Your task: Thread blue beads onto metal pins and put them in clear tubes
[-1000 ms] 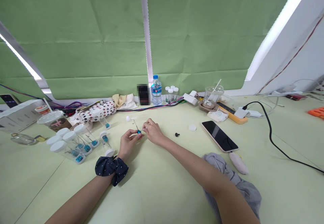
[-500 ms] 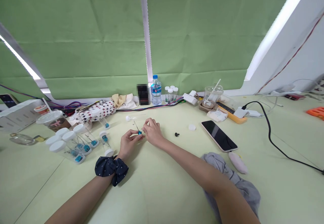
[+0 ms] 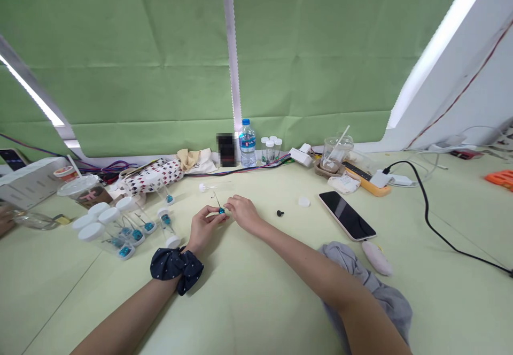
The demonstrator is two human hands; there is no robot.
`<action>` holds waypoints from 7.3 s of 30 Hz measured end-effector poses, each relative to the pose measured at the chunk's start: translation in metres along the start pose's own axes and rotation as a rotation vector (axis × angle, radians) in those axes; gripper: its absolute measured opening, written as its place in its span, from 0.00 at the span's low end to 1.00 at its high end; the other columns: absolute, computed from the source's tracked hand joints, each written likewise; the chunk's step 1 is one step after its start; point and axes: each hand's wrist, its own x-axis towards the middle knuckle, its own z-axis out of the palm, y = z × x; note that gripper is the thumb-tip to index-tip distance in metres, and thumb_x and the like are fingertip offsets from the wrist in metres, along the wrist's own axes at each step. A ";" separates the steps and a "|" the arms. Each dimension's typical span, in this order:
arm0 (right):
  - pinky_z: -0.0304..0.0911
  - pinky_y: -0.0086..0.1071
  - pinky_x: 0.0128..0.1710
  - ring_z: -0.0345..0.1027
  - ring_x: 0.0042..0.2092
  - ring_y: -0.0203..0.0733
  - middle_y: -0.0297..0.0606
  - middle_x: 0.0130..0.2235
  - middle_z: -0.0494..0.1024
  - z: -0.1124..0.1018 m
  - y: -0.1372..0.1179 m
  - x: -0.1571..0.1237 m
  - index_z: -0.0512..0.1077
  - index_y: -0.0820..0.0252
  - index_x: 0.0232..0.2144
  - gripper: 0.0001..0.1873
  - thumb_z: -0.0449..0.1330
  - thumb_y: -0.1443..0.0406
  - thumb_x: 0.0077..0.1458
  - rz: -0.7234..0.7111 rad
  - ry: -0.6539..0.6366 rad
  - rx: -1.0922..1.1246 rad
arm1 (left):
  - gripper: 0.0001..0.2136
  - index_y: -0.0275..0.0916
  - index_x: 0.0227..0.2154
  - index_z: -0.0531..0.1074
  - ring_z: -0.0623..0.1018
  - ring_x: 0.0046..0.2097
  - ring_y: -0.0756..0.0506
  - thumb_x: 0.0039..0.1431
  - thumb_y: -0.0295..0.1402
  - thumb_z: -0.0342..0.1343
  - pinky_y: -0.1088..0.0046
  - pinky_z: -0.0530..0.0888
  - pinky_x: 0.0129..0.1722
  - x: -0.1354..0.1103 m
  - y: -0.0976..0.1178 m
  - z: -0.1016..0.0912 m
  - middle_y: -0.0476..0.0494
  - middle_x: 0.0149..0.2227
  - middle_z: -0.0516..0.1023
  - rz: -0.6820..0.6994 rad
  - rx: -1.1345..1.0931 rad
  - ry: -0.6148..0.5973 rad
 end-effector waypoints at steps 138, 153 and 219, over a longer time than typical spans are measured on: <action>0.58 0.32 0.44 0.66 0.46 0.45 0.47 0.46 0.68 -0.116 0.086 -0.040 0.71 0.60 0.41 0.12 0.53 0.66 0.55 0.500 -0.195 -0.379 | 0.19 0.36 0.38 0.73 0.75 0.37 0.48 0.46 0.44 0.60 0.75 0.69 0.36 0.013 -0.013 -0.010 0.44 0.34 0.75 -0.014 -0.069 0.017; 0.59 0.34 0.40 0.68 0.42 0.45 0.45 0.45 0.64 -0.119 0.128 -0.071 0.65 0.55 0.47 0.21 0.58 0.59 0.50 0.644 -0.309 -0.539 | 0.21 0.33 0.39 0.73 0.76 0.37 0.46 0.46 0.44 0.60 0.72 0.70 0.35 0.014 -0.014 -0.011 0.40 0.34 0.75 -0.055 -0.170 -0.013; 0.65 0.38 0.42 0.71 0.38 0.41 0.38 0.34 0.76 -0.018 0.013 -0.028 0.72 0.60 0.32 0.16 0.66 0.60 0.39 0.132 0.044 0.883 | 0.12 0.33 0.26 0.77 0.79 0.37 0.42 0.38 0.35 0.67 0.62 0.72 0.46 0.003 0.006 -0.005 0.39 0.32 0.80 -0.170 -0.326 -0.112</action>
